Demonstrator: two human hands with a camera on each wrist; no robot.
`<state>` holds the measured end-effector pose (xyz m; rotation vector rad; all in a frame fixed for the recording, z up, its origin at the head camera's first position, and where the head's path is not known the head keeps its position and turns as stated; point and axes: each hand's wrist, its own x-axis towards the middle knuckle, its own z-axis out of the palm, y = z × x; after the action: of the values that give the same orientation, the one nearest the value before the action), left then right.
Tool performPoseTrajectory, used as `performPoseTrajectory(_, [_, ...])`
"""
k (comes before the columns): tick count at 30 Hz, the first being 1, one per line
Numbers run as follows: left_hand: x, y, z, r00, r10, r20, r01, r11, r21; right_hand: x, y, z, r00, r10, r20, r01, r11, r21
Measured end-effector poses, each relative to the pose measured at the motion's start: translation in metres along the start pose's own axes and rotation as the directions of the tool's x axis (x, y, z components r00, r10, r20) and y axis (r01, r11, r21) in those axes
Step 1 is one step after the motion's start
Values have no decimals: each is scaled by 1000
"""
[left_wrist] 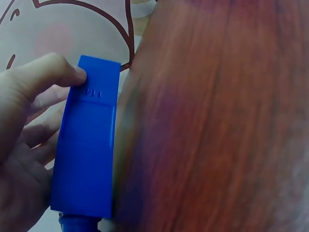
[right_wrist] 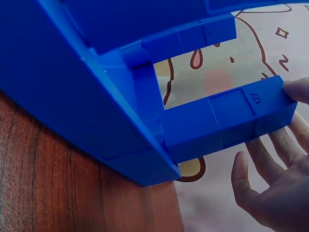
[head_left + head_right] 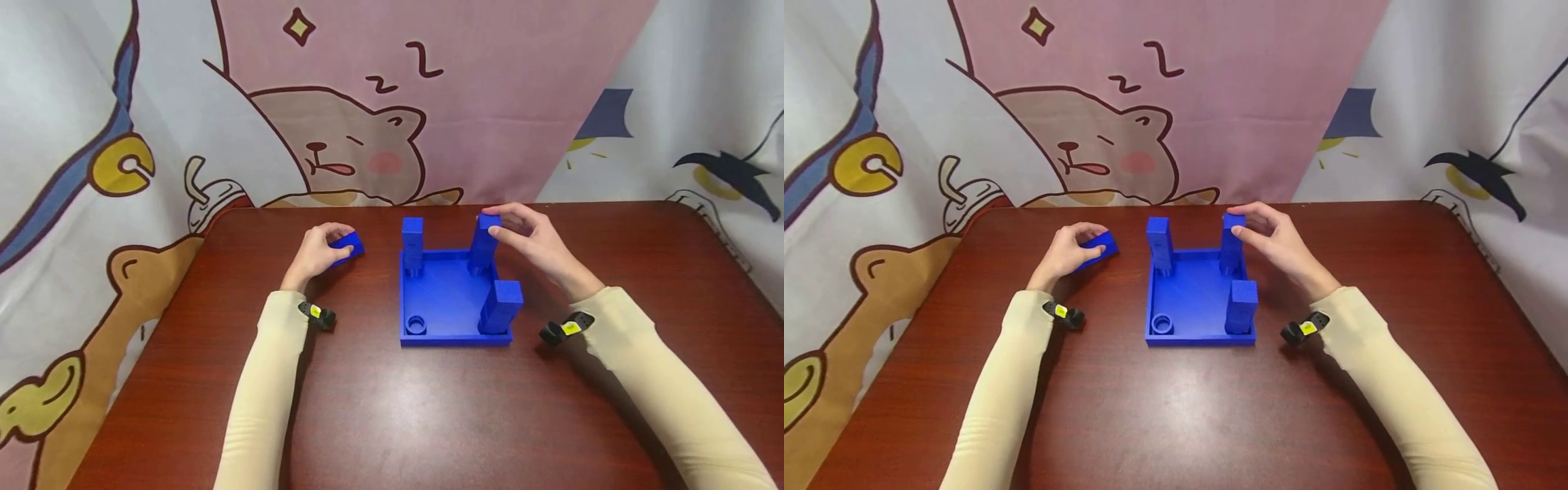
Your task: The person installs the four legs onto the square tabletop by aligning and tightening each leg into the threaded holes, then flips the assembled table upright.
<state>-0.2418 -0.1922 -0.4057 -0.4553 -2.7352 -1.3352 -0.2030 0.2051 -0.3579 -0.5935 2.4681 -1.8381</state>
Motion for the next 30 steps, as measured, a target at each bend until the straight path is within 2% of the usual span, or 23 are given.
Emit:
performPoseTrajectory(3, [-1, 2, -2, 1000, 15, 0, -15, 1000, -18, 1, 0, 1, 1000, 2, 7, -2, 1000, 6])
performPoseTrajectory(7, [-1, 7, -3, 997, 74, -29, -76, 995, -68, 2, 1, 2, 1000, 2, 9, -2, 1000, 11])
performPoseTrajectory(11, [-9, 36, -10, 996, 85, -28, -89, 982, -169, 1, 1, 1, 1000, 2, 4, -2, 1000, 3])
performPoseTrajectory(14, [-15, 57, -17, 998, 60, -12, -61, 969, -240, 1, 1, 0, 1000, 3, 3, -3, 1000, 4])
performPoseTrajectory(15, [-16, 59, -18, 999, 53, -9, -53, 965, -257, 1, 1, 0, 1000, 3, 3, -3, 1000, 5])
performPoseTrajectory(22, [-15, 65, -20, 997, 59, -42, -70, 935, -349, 1, 1, -1, 1000, 12, 7, -12, 1000, -5])
performPoseTrajectory(24, [-15, 65, -19, 996, 73, -56, -89, 916, -392, 2, 2, -1, 1000, 15, 9, -15, 1000, -8])
performPoseTrajectory(30, [-6, 53, -10, 990, 125, -63, -140, 851, -505, 2, 2, -2, 1000, 2, 11, -2, 1000, 1])
